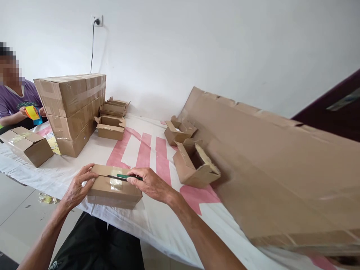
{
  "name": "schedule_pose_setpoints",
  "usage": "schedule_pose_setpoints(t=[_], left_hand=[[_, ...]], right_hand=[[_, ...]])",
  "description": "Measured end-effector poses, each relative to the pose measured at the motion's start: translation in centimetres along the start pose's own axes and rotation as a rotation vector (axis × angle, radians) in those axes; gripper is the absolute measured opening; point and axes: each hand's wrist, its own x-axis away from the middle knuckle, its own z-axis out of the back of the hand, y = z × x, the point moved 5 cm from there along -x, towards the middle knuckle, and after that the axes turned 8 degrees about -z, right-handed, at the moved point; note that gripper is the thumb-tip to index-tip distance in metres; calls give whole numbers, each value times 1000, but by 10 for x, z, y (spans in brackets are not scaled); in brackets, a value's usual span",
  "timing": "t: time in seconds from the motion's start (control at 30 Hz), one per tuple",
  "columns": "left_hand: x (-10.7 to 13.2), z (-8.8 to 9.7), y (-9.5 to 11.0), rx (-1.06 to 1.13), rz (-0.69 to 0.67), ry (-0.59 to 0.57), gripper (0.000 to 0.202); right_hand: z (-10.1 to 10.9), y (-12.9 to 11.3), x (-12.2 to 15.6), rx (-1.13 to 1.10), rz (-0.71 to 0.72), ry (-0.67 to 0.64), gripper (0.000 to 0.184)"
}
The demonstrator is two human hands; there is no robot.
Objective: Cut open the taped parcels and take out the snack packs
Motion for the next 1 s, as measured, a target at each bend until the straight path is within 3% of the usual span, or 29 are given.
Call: schedule_pose_setpoints(t=[0.37,1.0], left_hand=[[5,-2,1,-56,9,30,33],[3,-2,6,-67,-15,16,31]], right_hand=[[8,-20,-12,184,44,-32,29],[3,-37,-31,498,172,12,29]])
